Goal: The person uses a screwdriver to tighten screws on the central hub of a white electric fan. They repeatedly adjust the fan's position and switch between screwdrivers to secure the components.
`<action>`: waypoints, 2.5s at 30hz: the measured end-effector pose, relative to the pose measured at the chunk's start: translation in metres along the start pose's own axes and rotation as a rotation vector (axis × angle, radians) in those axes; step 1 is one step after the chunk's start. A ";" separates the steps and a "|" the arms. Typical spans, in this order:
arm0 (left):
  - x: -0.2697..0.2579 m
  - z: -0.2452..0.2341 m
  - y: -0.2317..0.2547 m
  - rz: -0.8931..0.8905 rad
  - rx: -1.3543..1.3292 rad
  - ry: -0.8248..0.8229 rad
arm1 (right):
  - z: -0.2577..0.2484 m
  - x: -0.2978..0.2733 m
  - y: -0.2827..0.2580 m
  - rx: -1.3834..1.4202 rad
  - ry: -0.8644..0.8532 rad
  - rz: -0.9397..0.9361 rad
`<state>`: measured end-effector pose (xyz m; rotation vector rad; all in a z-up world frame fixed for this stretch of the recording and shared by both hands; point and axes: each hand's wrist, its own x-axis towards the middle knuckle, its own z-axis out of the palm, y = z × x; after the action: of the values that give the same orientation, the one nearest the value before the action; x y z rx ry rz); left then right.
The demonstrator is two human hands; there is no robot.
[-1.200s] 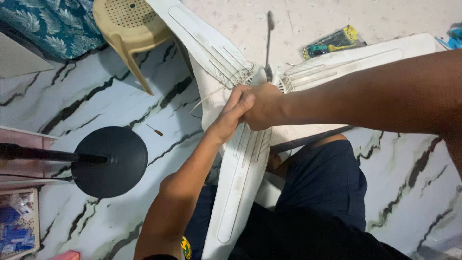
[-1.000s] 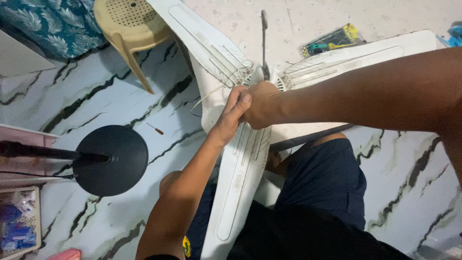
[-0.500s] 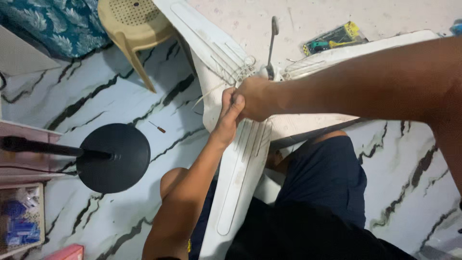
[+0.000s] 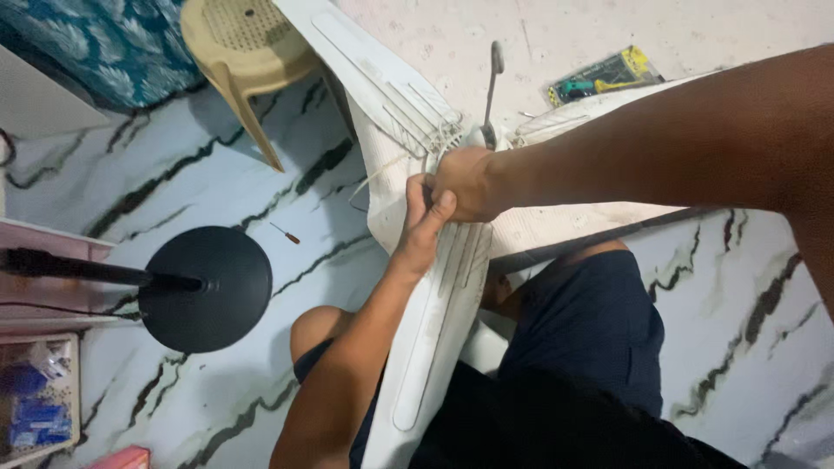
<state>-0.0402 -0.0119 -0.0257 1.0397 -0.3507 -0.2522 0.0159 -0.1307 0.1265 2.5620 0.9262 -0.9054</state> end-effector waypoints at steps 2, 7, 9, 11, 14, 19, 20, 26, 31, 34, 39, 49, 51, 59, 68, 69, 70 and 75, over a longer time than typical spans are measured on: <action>-0.005 0.004 -0.003 -0.011 0.000 0.015 | 0.001 -0.004 -0.001 0.007 -0.022 -0.013; -0.016 0.014 -0.014 0.054 0.053 0.111 | 0.006 -0.004 -0.004 0.105 0.028 -0.007; -0.018 0.017 -0.020 0.085 0.028 0.126 | 0.008 -0.005 -0.003 0.055 0.036 -0.017; -0.015 0.015 -0.023 0.109 0.015 0.129 | 0.005 -0.004 -0.001 0.064 0.041 -0.043; -0.008 0.006 -0.024 0.095 -0.066 0.156 | -0.001 -0.001 -0.001 0.028 0.028 -0.035; -0.005 -0.002 -0.025 0.033 -0.283 0.123 | 0.000 -0.003 -0.005 -0.201 0.051 -0.109; -0.010 -0.003 -0.027 0.035 -0.384 0.084 | 0.005 -0.003 -0.009 -0.460 0.015 -0.220; 0.009 -0.034 -0.026 -0.069 -0.383 -0.013 | 0.001 -0.012 -0.013 -0.443 0.156 -0.232; 0.026 -0.044 -0.032 -0.200 -0.167 -0.040 | -0.026 -0.026 -0.008 -0.205 0.082 -0.076; 0.027 -0.039 -0.040 -0.176 -0.039 -0.071 | -0.028 -0.030 -0.008 -0.053 0.036 0.044; 0.035 -0.045 -0.032 -0.244 0.211 -0.096 | -0.029 -0.019 -0.011 -0.025 -0.042 0.065; 0.039 -0.062 -0.053 0.032 0.763 -0.147 | -0.021 -0.017 -0.025 -0.143 -0.043 0.086; 0.038 -0.066 -0.062 0.024 0.758 -0.122 | -0.017 -0.014 -0.024 -0.192 -0.017 0.056; 0.018 -0.068 -0.083 0.154 0.652 -0.009 | 0.012 0.002 -0.013 -0.535 0.147 -0.276; 0.015 -0.059 -0.069 0.110 0.681 0.006 | 0.034 0.009 -0.002 -0.752 0.230 -0.405; 0.014 -0.058 -0.068 0.098 0.660 0.017 | 0.033 0.005 0.000 -0.745 0.278 -0.443; 0.015 -0.058 -0.066 0.130 0.731 0.016 | 0.030 0.003 0.004 -0.713 0.295 -0.432; 0.024 -0.068 -0.081 0.130 0.796 0.055 | 0.019 -0.004 0.009 -0.637 0.365 -0.427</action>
<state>0.0056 -0.0058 -0.1237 1.7935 -0.4817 0.0487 0.0110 -0.1476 0.1147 2.0249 1.5986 -0.1546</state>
